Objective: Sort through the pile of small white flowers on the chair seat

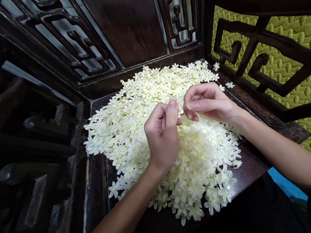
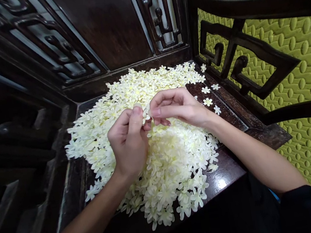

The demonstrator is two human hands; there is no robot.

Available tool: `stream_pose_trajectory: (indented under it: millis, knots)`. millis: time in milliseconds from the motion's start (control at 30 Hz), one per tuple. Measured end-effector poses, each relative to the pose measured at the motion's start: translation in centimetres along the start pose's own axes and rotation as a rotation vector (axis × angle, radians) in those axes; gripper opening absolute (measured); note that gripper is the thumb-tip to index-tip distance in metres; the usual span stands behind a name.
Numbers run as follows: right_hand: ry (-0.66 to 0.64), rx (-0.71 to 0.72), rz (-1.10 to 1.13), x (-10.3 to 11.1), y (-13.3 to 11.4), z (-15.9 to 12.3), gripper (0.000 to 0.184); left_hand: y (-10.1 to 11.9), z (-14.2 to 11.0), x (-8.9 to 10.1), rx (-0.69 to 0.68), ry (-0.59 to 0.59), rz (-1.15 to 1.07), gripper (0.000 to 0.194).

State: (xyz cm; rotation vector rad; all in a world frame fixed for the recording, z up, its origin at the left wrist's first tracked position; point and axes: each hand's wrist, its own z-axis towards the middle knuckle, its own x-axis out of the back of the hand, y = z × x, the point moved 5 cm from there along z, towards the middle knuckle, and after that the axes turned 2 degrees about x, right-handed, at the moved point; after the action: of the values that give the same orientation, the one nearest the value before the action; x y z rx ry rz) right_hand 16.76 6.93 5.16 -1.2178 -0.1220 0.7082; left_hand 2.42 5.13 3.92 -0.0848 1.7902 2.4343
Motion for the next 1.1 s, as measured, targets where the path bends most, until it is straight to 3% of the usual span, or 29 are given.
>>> stream_pose_trajectory:
  millis: [267, 667, 1100]
  knots:
    - [0.066, 0.059, -0.136, -0.2, -0.3, -0.3, 0.011, -0.6, 0.1, 0.2, 0.052, 0.04, -0.025, 0.041]
    - [0.126, 0.086, -0.27, -0.3, -0.8, -0.6, 0.011, 0.7, -0.3, -0.1, -0.083, 0.013, 0.087, 0.042]
    - [0.168, 0.071, -0.289, -0.3, -0.9, -0.7, 0.011, 0.6, -0.3, -0.1, -0.087, 0.025, 0.089, 0.041]
